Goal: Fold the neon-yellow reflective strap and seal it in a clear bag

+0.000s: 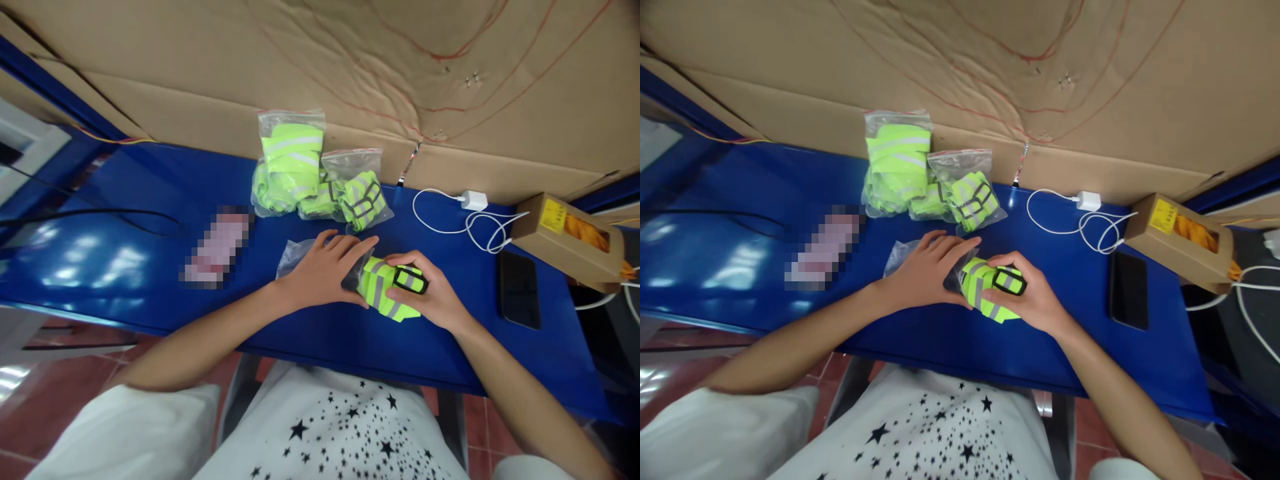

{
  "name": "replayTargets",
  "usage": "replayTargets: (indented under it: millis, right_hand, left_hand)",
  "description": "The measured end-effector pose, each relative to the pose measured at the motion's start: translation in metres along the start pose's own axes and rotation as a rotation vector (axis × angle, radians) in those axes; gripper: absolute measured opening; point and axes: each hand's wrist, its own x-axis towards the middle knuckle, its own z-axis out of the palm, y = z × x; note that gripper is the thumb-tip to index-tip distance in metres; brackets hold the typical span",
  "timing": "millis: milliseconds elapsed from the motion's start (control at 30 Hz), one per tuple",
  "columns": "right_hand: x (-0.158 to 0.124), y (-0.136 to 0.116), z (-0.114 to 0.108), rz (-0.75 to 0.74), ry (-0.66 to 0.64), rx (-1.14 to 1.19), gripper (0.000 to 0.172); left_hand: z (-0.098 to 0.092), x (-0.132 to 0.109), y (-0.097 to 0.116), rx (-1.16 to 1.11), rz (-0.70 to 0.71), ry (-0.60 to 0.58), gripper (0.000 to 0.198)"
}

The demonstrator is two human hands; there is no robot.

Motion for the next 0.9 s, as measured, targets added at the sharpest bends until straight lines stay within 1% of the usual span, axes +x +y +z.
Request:
replayTargets:
  millis: [67,100,200,267,400,467,567,633,733,800,900]
  right_hand:
    - [0.0,-0.001,0.002,-0.001,-0.042,-0.003,0.037]
    - [0.0,-0.002,0.004,0.004,-0.04,-0.009,0.033]
    - [-0.001,-0.004,0.01,0.059,0.042,-0.041,0.02]
    - [-0.002,-0.005,0.012,0.111,0.087,-0.066,0.018]
    - [-0.002,-0.008,0.012,0.159,0.068,-0.078,0.019]
    - [-0.002,-0.009,0.013,0.155,0.066,-0.065,0.025]
    - [-0.001,-0.01,0.017,0.166,0.092,-0.055,0.035]
    - [-0.002,-0.009,0.019,0.172,0.129,-0.058,0.032]
    - [-0.002,-0.006,0.022,0.136,0.18,-0.051,0.023]
    - [-0.002,-0.004,0.022,0.084,0.186,-0.071,0.02]
    - [-0.004,-0.007,0.023,-0.03,0.183,-0.182,0.021]
  left_hand:
    - [0.001,0.0,0.002,0.01,0.027,-0.028,0.12]
    - [0.001,0.0,0.004,0.011,0.04,-0.028,0.118]
    - [0.003,0.0,0.008,0.005,0.065,0.011,0.111]
    - [0.004,0.001,0.01,0.007,0.072,0.038,0.109]
    - [0.006,0.001,0.012,0.001,0.087,0.072,0.107]
    - [0.006,0.002,0.014,0.003,0.102,0.074,0.107]
    - [0.005,0.002,0.02,0.047,0.121,0.043,0.107]
    - [0.005,0.001,0.023,0.068,0.118,0.022,0.109]
    - [0.004,0.002,0.024,0.06,0.06,0.008,0.12]
    - [0.004,0.004,0.024,0.057,0.008,-0.014,0.127]
    - [0.003,0.008,0.026,0.077,0.009,-0.054,0.126]
